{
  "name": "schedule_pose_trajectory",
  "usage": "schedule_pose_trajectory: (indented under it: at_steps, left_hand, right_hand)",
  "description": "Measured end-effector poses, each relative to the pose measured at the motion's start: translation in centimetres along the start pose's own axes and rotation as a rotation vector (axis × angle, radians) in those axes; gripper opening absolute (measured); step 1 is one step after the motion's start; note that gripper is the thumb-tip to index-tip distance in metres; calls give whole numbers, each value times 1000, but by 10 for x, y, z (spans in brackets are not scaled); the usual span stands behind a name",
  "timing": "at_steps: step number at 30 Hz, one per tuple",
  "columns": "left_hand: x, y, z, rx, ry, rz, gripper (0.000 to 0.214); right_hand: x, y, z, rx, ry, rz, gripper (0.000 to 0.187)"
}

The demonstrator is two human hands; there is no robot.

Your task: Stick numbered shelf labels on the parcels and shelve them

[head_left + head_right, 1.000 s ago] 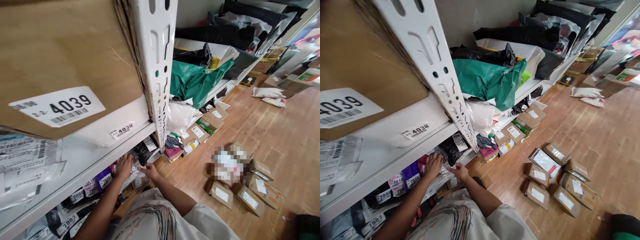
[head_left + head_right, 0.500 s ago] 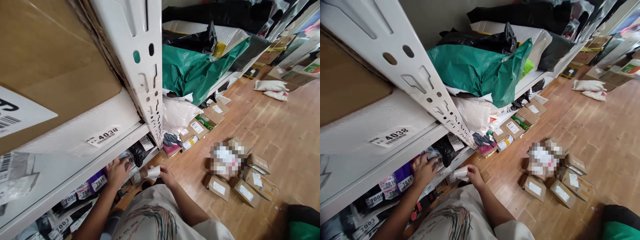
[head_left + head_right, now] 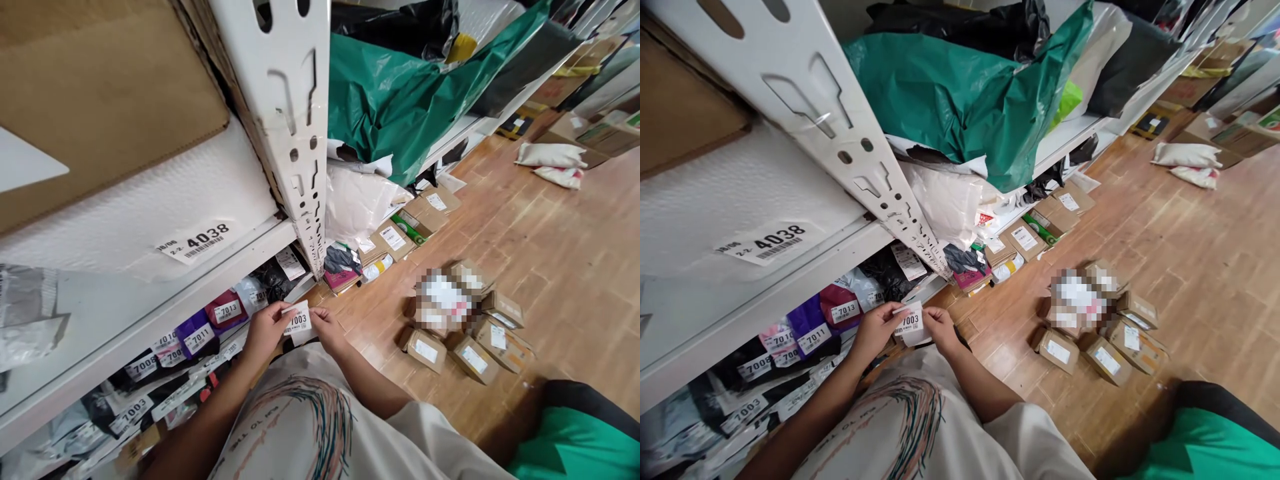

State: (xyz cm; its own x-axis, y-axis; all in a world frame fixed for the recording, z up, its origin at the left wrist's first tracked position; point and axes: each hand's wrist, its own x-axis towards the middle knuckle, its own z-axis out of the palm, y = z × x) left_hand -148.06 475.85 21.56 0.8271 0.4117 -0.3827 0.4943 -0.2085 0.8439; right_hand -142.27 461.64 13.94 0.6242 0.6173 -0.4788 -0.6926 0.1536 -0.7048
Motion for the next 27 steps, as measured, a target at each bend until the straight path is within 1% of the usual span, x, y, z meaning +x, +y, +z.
schedule_pose_trajectory:
  at_steps: [3, 5, 7, 9, 11, 13, 15, 17, 19, 20, 24, 27]
  left_hand:
    - [-1, 1, -1, 6, 11, -18, 33]
    - [-3, 4, 0, 9, 18, -20, 34]
    - [-5, 6, 1, 21, 24, -14, 34]
    - [-5, 6, 2, 42, 25, -1, 35]
    - [-5, 5, 3, 61, 33, 13, 36]
    - [-5, 5, 3, 67, 44, 11, 39]
    - [-6, 5, 5, 5, 50, -3, 38]
    - [-8, 6, 9, -146, 38, -23, 37]
    - [-11, 5, 14, -285, 20, -43, 46]
    - [-12, 4, 16, -315, 20, -55, 48]
    - [-17, -5, 19, -243, 61, -71, 41]
    - [-19, -13, 18, -113, 79, -28, 38]
  right_hand:
    - [-2, 0, 0, -14, 35, -7, 49]
    - [-4, -3, 2, -10, 50, -59, 47]
    - [-7, -8, 5, 10, 23, -134, 41]
    - [-10, -13, 8, 26, -26, -178, 39]
    - [-11, -16, 11, 23, -45, -176, 38]
    - [-12, -16, 11, 6, -30, -175, 37]
    - [-12, -15, 11, -2, -10, -179, 38]
    - [-12, -15, 11, -10, 15, -191, 39]
    - [-12, -15, 12, -14, 38, -210, 38]
    - [-12, -15, 12, -13, 43, -213, 38]
    - [-13, -13, 13, -29, 29, -207, 38]
    - [-12, -7, 13, 2, 55, -279, 34]
